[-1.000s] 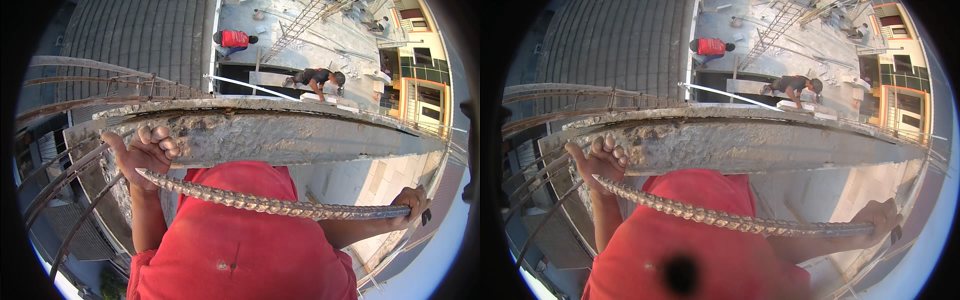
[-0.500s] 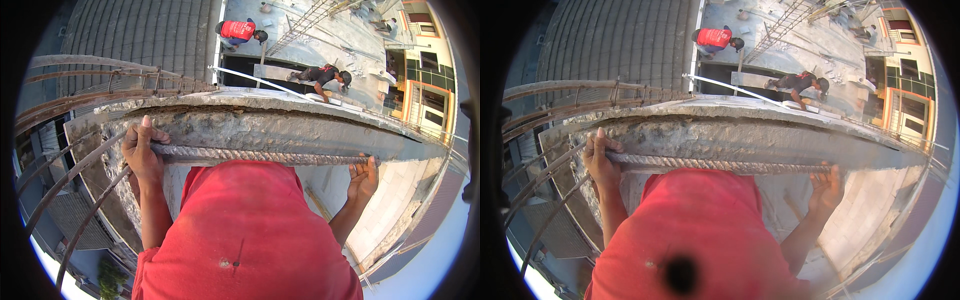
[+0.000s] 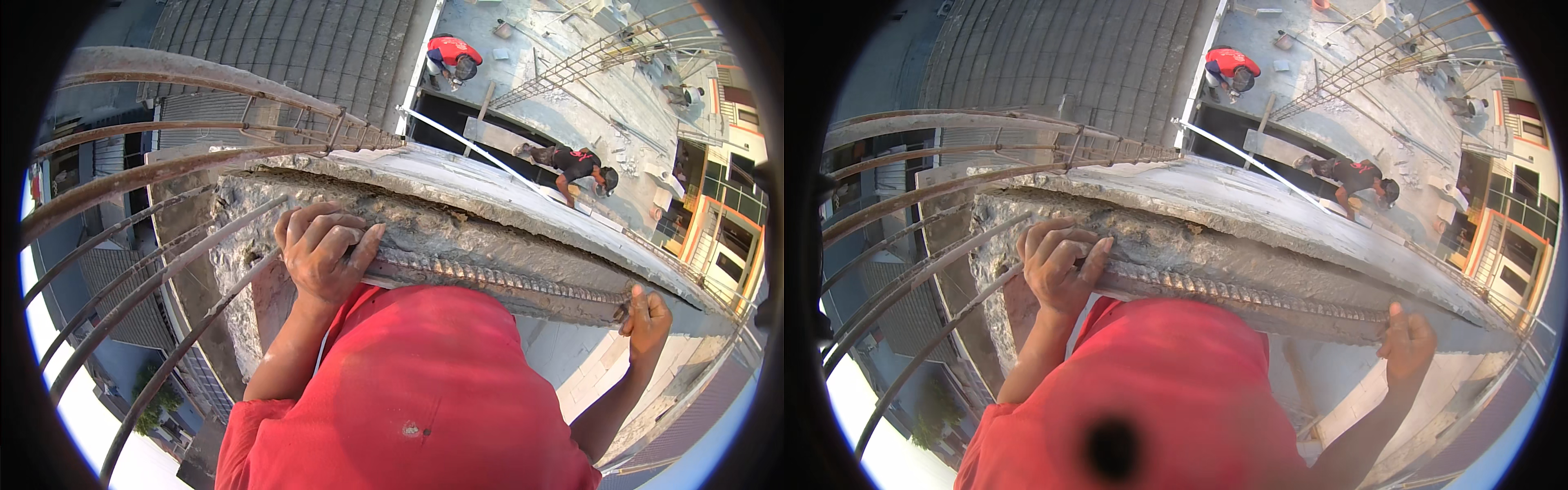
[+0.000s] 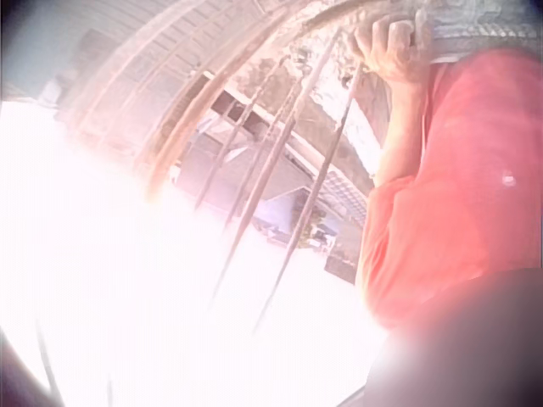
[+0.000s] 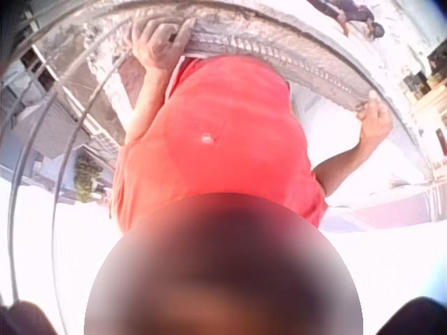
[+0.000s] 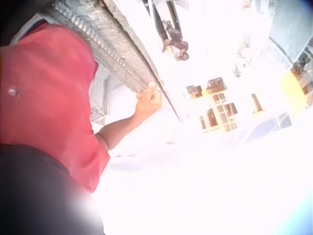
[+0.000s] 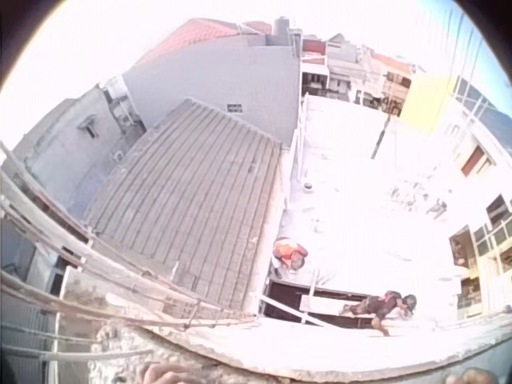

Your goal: The person removes a long concrete formwork panel from a wall using a metal bar as a lever. They pry the panel loose, lift it, and reposition it while working on a construction site with scaffolding and other workers visible.

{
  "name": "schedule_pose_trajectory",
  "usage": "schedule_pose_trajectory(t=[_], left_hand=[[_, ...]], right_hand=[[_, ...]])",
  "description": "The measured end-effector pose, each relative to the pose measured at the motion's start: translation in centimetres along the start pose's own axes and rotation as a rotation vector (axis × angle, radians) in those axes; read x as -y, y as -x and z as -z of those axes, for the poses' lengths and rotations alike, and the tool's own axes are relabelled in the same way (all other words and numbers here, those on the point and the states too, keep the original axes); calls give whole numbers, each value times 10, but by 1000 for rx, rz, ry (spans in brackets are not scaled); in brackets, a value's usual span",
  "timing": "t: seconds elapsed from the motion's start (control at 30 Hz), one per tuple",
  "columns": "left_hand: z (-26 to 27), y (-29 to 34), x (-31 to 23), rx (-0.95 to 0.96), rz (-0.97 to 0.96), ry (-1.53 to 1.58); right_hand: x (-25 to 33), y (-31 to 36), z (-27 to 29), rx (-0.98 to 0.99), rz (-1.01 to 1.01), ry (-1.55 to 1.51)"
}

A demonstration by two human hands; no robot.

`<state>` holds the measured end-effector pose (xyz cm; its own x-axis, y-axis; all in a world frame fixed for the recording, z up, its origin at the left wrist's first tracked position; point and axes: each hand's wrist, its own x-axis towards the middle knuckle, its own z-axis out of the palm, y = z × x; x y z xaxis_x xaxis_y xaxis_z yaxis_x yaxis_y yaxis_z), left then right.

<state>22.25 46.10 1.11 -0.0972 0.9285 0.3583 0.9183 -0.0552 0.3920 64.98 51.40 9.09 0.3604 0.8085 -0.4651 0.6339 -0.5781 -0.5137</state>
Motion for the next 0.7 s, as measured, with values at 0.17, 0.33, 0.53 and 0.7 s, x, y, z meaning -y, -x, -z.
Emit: schedule_pose_trajectory(t=[0.17, 0.33, 0.53, 0.7], left_hand=[[-9, 5, -15, 2, 24, 40], [-11, 8, -24, -30, 51, 30], [-18, 10, -27, -146, 104, -20], [-23, 10, -28, -236, 114, 18]], right_hand=[[76, -101, -53, 407, 315, -50], [99, -190, -236, 1061, 270, 519], [65, -167, -394, 1307, 465, 601], [46, -159, -413, 1122, 614, 651]])
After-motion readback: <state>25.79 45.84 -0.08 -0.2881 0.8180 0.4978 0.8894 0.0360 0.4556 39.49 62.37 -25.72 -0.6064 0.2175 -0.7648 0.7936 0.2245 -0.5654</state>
